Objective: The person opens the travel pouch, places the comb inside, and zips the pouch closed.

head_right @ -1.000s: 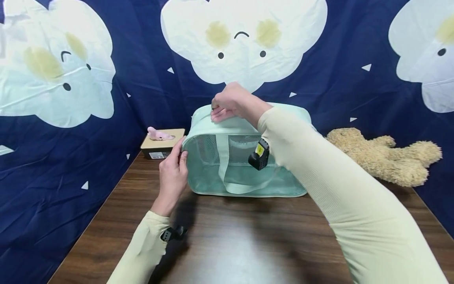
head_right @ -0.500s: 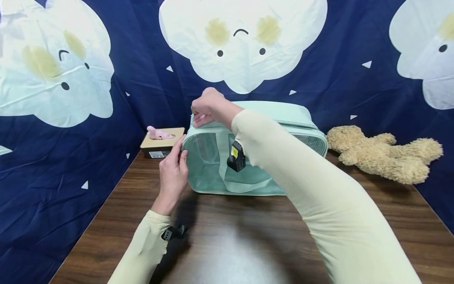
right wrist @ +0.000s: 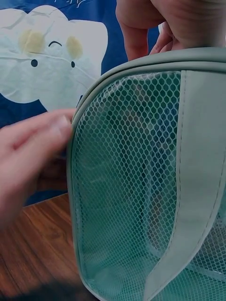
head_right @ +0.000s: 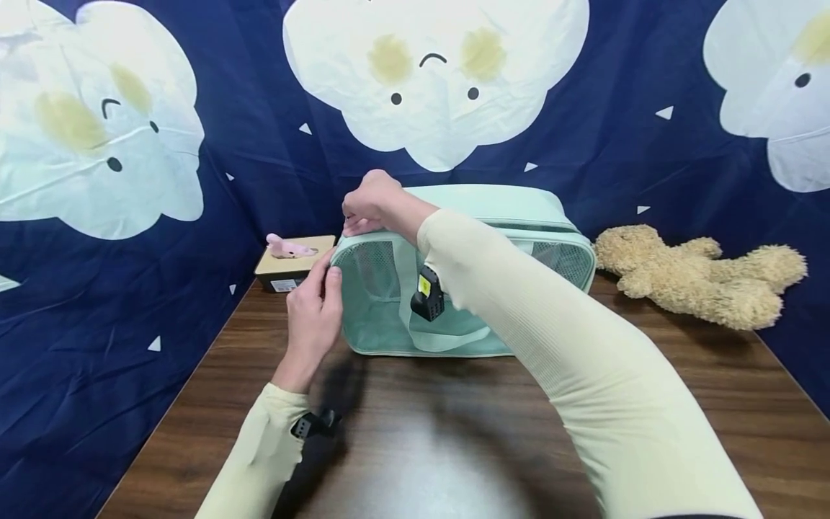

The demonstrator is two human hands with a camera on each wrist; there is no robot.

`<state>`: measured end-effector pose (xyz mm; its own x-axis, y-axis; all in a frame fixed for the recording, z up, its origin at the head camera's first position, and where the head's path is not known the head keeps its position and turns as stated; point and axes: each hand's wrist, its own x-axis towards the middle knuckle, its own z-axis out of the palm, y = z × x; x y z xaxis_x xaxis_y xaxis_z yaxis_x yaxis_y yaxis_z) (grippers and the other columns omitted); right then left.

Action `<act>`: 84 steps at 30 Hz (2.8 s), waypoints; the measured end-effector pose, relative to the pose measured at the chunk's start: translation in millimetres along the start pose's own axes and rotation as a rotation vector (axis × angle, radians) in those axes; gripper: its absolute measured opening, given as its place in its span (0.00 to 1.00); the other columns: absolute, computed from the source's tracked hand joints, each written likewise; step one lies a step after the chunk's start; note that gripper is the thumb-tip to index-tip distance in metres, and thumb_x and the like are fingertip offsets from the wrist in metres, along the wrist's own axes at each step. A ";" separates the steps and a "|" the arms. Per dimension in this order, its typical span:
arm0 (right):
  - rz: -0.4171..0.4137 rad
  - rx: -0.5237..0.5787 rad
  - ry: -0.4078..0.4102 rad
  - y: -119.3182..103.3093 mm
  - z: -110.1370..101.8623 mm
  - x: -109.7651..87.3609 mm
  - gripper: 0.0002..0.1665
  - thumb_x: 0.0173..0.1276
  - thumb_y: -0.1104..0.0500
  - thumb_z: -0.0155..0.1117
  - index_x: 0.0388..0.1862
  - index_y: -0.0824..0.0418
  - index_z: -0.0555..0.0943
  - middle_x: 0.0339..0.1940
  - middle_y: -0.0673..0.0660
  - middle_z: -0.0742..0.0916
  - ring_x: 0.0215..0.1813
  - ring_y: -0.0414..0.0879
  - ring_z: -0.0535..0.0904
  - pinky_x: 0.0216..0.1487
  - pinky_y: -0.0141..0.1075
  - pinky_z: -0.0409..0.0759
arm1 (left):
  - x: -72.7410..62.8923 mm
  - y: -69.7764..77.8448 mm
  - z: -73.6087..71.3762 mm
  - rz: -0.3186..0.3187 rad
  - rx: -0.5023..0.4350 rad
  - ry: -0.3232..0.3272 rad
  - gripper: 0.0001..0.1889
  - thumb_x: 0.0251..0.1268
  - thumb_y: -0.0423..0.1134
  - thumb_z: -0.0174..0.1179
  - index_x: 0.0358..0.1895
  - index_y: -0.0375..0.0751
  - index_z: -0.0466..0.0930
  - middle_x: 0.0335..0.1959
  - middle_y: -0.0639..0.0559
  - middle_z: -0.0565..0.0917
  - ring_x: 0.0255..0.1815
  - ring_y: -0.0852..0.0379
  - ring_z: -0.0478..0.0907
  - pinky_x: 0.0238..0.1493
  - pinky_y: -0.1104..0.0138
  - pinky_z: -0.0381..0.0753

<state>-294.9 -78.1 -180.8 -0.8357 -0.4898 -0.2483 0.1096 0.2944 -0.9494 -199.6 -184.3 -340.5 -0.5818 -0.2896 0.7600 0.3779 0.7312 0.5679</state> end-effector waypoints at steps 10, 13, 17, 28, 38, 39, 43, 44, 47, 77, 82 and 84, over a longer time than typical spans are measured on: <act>-0.018 0.042 0.019 1.2 2.6 -3.5 0.20 0.74 0.74 0.52 0.63 0.82 0.72 0.34 0.66 0.84 0.25 0.45 0.84 0.45 0.35 0.87 | 45.2 10.3 2.1 -0.207 -0.110 -0.134 0.21 0.80 0.41 0.48 0.65 0.39 0.82 0.62 0.41 0.84 0.65 0.43 0.80 0.66 0.50 0.74; -0.012 0.041 -0.003 -2.7 6.1 -4.1 0.20 0.75 0.74 0.52 0.63 0.81 0.72 0.37 0.68 0.85 0.26 0.46 0.84 0.41 0.34 0.87 | 47.8 9.2 -3.0 -0.283 -0.115 -0.160 0.22 0.79 0.41 0.46 0.67 0.40 0.80 0.65 0.41 0.82 0.67 0.44 0.78 0.69 0.50 0.72; -0.018 0.028 -0.038 -11.0 -2.1 -12.9 0.21 0.77 0.71 0.53 0.65 0.79 0.72 0.50 0.72 0.86 0.30 0.47 0.86 0.39 0.32 0.87 | 48.7 4.5 -11.0 -0.315 -0.107 -0.164 0.24 0.78 0.40 0.44 0.69 0.40 0.79 0.67 0.41 0.80 0.69 0.43 0.76 0.70 0.50 0.70; -0.045 0.284 0.044 29.1 -147.0 -78.1 0.12 0.80 0.64 0.53 0.54 0.71 0.77 0.47 0.64 0.87 0.47 0.51 0.87 0.51 0.37 0.86 | 49.8 1.6 -27.5 -0.310 -0.097 -0.199 0.26 0.79 0.39 0.39 0.72 0.41 0.76 0.67 0.39 0.80 0.72 0.44 0.73 0.72 0.50 0.68; 0.007 0.546 0.102 161.1 -248.9 -109.6 0.23 0.86 0.58 0.44 0.41 0.63 0.86 0.40 0.59 0.90 0.42 0.48 0.89 0.49 0.35 0.86 | 47.6 2.7 -48.8 -0.346 -0.064 -0.168 0.26 0.78 0.40 0.37 0.71 0.43 0.77 0.64 0.38 0.82 0.70 0.44 0.74 0.71 0.50 0.68; 0.034 0.563 0.098 176.2 -252.9 -109.6 0.24 0.86 0.58 0.42 0.40 0.63 0.86 0.40 0.59 0.90 0.42 0.47 0.89 0.49 0.34 0.86 | 47.0 2.5 -50.8 -0.349 -0.062 -0.165 0.26 0.78 0.40 0.37 0.71 0.43 0.77 0.63 0.37 0.82 0.70 0.43 0.74 0.71 0.49 0.68; 0.138 0.627 0.071 230.4 -267.9 -107.1 0.28 0.87 0.56 0.39 0.37 0.63 0.86 0.38 0.59 0.91 0.42 0.47 0.90 0.52 0.34 0.85 | 44.0 1.5 -54.8 -0.352 -0.062 -0.166 0.26 0.79 0.40 0.37 0.71 0.43 0.77 0.65 0.38 0.82 0.69 0.44 0.74 0.71 0.49 0.68; 0.161 0.619 0.076 241.1 -270.9 -107.2 0.28 0.87 0.55 0.39 0.36 0.62 0.86 0.38 0.59 0.91 0.42 0.47 0.90 0.52 0.34 0.85 | 43.0 1.2 -55.0 -0.354 -0.063 -0.168 0.26 0.79 0.40 0.37 0.71 0.43 0.77 0.65 0.39 0.81 0.69 0.44 0.74 0.71 0.49 0.68; 0.210 0.586 0.086 268.0 -279.3 -108.4 0.28 0.86 0.53 0.39 0.35 0.61 0.85 0.37 0.58 0.91 0.42 0.46 0.90 0.53 0.34 0.85 | 40.0 0.8 -54.7 -0.361 -0.067 -0.177 0.26 0.79 0.41 0.37 0.71 0.43 0.77 0.68 0.41 0.80 0.70 0.45 0.74 0.71 0.50 0.67; 0.313 -0.141 0.445 309.5 -248.2 -89.0 0.24 0.64 0.51 0.76 0.44 0.70 0.81 0.23 0.49 0.89 0.28 0.34 0.87 0.40 0.34 0.87 | 32.0 -4.2 -54.8 -0.381 -0.061 -0.192 0.27 0.79 0.42 0.37 0.71 0.42 0.77 0.67 0.40 0.80 0.72 0.45 0.72 0.73 0.49 0.66; 0.343 -0.531 0.486 313.4 -242.2 -86.6 0.39 0.57 0.40 0.80 0.51 0.73 0.87 0.20 0.53 0.90 0.24 0.37 0.86 0.54 0.45 0.80 | 29.5 -5.6 -51.1 -0.382 -0.055 -0.197 0.27 0.79 0.42 0.37 0.71 0.41 0.77 0.69 0.41 0.79 0.73 0.44 0.71 0.73 0.49 0.66; 0.313 -0.658 0.488 314.7 -240.9 -86.4 0.37 0.56 0.39 0.80 0.47 0.71 0.89 0.18 0.52 0.89 0.23 0.38 0.85 0.56 0.50 0.76 | 28.9 -6.4 -48.7 -0.377 -0.054 -0.199 0.27 0.79 0.42 0.37 0.71 0.41 0.77 0.69 0.41 0.79 0.73 0.43 0.72 0.73 0.49 0.66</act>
<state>-317.8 254.6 -411.8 -0.9726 0.0544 -0.2260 0.1658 0.8439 -0.5103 -183.8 -227.4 -306.7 -0.8122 -0.4016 0.4232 0.1463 0.5619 0.8141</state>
